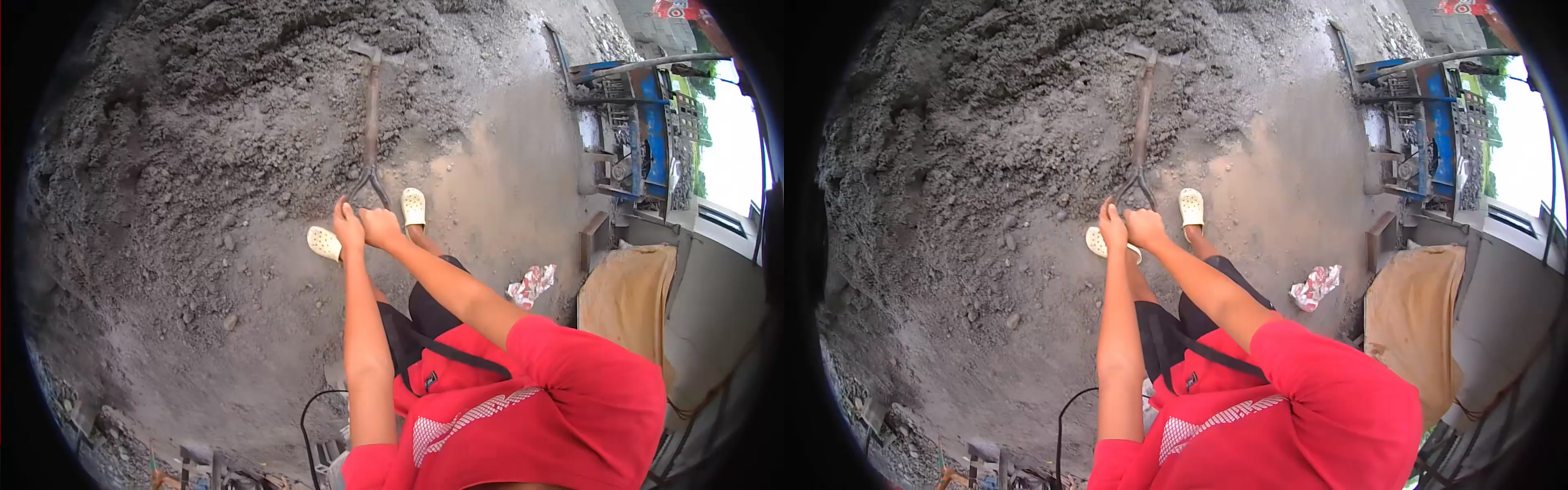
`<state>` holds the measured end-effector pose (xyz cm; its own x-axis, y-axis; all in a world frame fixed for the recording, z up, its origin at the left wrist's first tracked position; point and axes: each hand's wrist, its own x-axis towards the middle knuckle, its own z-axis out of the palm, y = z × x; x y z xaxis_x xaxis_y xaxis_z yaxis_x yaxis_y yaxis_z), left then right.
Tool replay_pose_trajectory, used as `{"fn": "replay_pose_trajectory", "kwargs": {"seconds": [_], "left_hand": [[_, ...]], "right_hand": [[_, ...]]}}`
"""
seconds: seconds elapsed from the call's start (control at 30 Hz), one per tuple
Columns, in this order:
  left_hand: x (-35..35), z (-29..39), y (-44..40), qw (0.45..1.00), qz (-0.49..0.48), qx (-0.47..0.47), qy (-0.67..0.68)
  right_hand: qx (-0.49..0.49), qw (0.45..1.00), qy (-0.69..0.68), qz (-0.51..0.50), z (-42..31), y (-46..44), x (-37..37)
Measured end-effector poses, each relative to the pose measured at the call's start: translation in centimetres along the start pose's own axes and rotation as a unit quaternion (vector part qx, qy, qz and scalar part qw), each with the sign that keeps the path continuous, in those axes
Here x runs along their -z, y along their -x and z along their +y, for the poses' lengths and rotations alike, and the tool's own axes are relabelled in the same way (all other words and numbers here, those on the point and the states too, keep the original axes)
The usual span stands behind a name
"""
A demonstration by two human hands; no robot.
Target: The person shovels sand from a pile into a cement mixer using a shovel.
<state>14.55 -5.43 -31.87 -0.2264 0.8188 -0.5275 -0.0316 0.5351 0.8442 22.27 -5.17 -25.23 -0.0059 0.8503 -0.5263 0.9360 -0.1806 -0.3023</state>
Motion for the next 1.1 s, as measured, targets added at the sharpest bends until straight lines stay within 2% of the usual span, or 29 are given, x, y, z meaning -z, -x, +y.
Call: {"fn": "replay_pose_trajectory", "kwargs": {"seconds": [0.03,0.1,0.17,0.2,0.3,0.37,0.47,0.5,0.57,0.7,0.83,0.87,0.97,1.0,1.03,1.1], "left_hand": [[-1.4,-2.6,2.0,0.999,0.002,0.017,0.042],[-4.6,-5.3,6.7,0.997,0.006,0.071,0.037],[-8.1,-5.6,9.0,0.997,-0.049,0.051,-0.006],[-9.1,-5.3,10.7,0.995,-0.083,0.050,-0.035],[-12.6,-2.1,11.6,0.992,-0.099,0.076,0.003],[-13.9,0.9,12.1,0.990,-0.119,0.080,-0.014],[-16.6,4.8,10.3,0.957,-0.176,0.221,0.060],[-17.0,4.2,8.7,0.927,-0.220,0.256,0.161],[-19.2,5.5,7.5,0.930,-0.225,0.242,0.161],[-25.2,5.2,6.2,0.920,-0.309,0.239,-0.016],[-29.6,-0.3,5.0,0.916,-0.228,0.326,-0.060],[-30.6,-2.4,5.6,0.930,-0.170,0.321,0.053],[-32.6,-7.3,7.0,0.877,-0.170,0.441,0.086],[-33.4,-10.0,8.5,0.858,-0.141,0.483,0.097],[-33.8,-10.7,11.3,0.858,-0.138,0.483,0.110],[-34.8,-13.8,14.5,0.895,-0.103,0.428,0.074]], "right_hand": [[-0.024,1.000,-0.012,-0.008,2.3,1.1,-1.9],[-0.016,1.000,-0.011,-0.004,8.0,3.6,-3.7],[-0.009,1.000,0.015,-0.011,13.5,5.4,-3.6],[0.007,0.999,0.018,0.035,15.8,6.3,-2.7],[0.049,0.988,-0.034,0.146,19.2,9.1,1.7],[0.037,0.979,-0.065,0.191,19.7,10.0,5.1],[0.055,0.967,-0.095,0.229,20.5,11.1,8.5],[0.065,0.964,-0.101,0.238,20.7,11.6,9.4],[0.060,0.969,-0.106,0.214,22.7,13.3,10.8],[0.043,0.975,-0.142,0.167,26.7,18.2,10.9],[0.014,0.974,-0.199,0.102,28.2,26.7,10.8],[-0.005,0.977,-0.201,0.070,28.7,28.9,11.9],[-0.040,0.979,-0.200,0.021,31.8,33.9,14.4],[-0.050,0.978,-0.201,0.014,32.7,35.5,14.7],[-0.145,0.959,-0.223,0.093,33.3,37.2,14.5],[-0.327,0.874,-0.250,0.258,34.2,39.2,12.8]]}}
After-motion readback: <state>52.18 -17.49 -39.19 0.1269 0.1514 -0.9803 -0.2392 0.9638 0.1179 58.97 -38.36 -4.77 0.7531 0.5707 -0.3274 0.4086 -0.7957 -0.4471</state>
